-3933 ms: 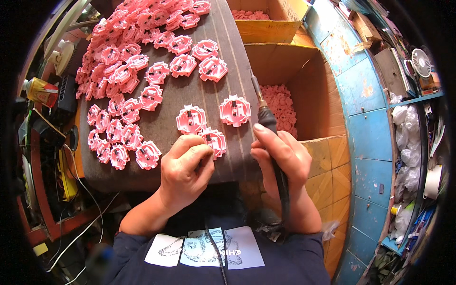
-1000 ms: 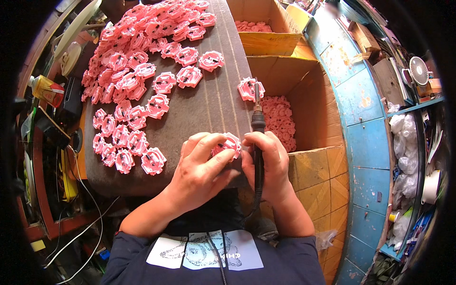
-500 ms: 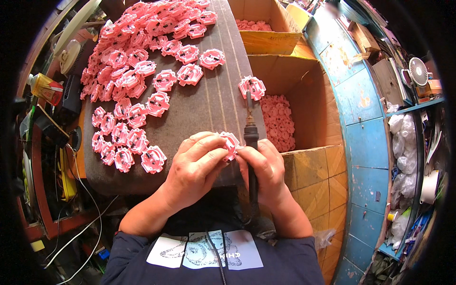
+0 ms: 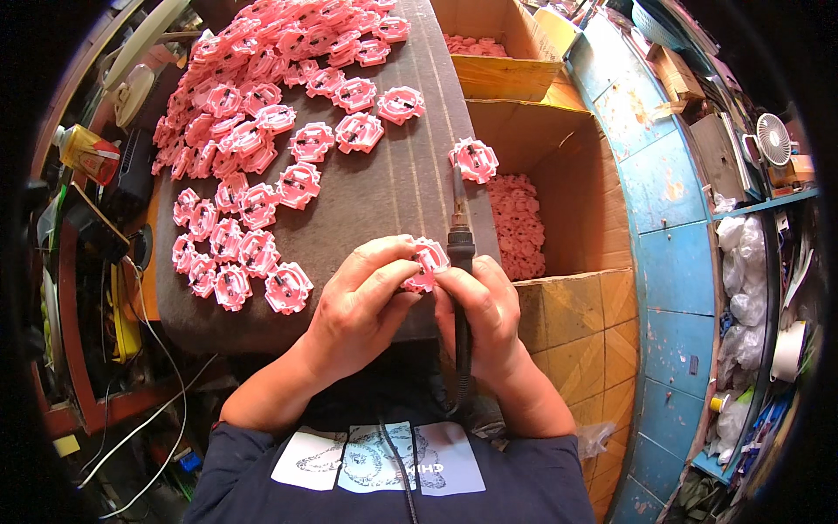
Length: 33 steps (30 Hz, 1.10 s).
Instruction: The person uses a soldering iron to attach small black components to pink plastic pieces on a workbench. They handle each piece individually, apply solder, and place the finished items into a cardboard box.
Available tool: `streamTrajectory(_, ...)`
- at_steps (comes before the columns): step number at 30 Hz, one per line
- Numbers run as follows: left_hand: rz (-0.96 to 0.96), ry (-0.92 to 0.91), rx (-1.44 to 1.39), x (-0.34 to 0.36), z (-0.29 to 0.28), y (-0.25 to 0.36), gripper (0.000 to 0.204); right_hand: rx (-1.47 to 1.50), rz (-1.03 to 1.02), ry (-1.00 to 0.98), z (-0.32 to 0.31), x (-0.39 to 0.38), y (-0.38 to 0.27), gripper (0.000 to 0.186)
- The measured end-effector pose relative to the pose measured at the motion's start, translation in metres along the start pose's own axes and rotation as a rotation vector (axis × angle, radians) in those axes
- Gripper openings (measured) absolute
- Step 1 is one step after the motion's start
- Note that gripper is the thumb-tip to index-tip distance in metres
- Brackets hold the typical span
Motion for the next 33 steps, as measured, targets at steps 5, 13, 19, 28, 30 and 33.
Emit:
streamTrajectory(5, 0.025, 0.104, 0.121, -0.022, -0.046, 0.018, 0.039, -0.009, 0.019, 0.039, 0.003, 0.004, -0.001, 0.048)
streamTrajectory(13, -0.311, 0.032, 0.486, -0.082, -0.091, -0.023, 0.044, -0.082, 0.145, 0.132, 0.002, -0.002, 0.013, 0.047)
streamTrajectory(19, -0.212, 0.053, 0.368, -0.075, -0.073, -0.022, 0.028, -0.204, 0.005, 0.122, 0.002, 0.004, -0.01, 0.05)
streamTrajectory(28, -0.069, 0.037, 0.202, -0.055, -0.055, -0.017, 0.031, 0.151, -0.038, -0.12, 0.068, 0.011, -0.034, 0.048)
streamTrajectory(30, -0.083, 0.01, 0.189, -0.055, -0.055, -0.019, 0.032, 0.122, -0.016, -0.148, 0.072, 0.01, -0.031, 0.046)
streamTrajectory(33, -0.096, -0.003, 0.161, -0.052, -0.057, -0.02, 0.034, 0.144, -0.021, -0.152, 0.074, 0.015, -0.03, 0.044)
Point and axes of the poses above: each hand's wrist, its own x-axis towards the middle knuckle, its own z-axis out of the palm, y = z × x, the point moved 9 cm from there along x, towards the middle knuckle, and after that the axes turned 13 degrees about x, right-handed, at the moved point
